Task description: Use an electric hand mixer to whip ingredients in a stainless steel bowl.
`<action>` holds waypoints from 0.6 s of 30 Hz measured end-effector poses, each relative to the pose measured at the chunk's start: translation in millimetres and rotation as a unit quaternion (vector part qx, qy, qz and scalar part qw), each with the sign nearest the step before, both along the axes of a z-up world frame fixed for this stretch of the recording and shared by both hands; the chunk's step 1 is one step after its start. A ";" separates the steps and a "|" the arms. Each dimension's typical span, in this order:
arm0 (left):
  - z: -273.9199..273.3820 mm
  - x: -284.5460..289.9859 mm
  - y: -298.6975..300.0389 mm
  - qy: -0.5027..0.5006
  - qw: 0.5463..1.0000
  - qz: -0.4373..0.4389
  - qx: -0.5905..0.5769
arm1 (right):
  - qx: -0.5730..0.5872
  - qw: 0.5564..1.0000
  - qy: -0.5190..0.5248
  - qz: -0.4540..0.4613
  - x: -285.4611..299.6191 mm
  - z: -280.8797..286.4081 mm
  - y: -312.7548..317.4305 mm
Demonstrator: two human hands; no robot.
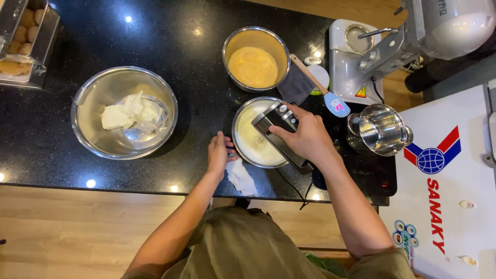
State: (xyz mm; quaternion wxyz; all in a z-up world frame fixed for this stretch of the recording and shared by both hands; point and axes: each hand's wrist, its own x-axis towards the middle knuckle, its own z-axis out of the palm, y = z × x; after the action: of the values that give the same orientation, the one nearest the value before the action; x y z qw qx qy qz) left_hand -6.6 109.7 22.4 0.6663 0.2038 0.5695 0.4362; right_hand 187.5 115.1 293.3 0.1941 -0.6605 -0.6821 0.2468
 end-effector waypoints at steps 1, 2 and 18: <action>-1.5 0.0 -2.5 0.002 1.000 0.001 -0.001 | -0.033 0.999 -0.011 -0.019 -5.9 8.1 -0.5; -3.1 0.5 -5.1 0.005 1.000 0.002 -0.002 | -0.066 0.997 -0.022 -0.037 -11.5 16.2 -1.3; 155.7 18.1 50.0 0.221 0.785 -0.102 0.569 | -0.058 0.998 0.003 -0.023 0.1 2.0 13.0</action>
State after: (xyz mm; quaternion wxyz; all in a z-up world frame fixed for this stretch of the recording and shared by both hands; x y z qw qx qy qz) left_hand 11.5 159.7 178.1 0.3260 0.6938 0.3252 0.5537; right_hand 187.6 128.1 295.3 0.1633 -0.6853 -0.6506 0.2836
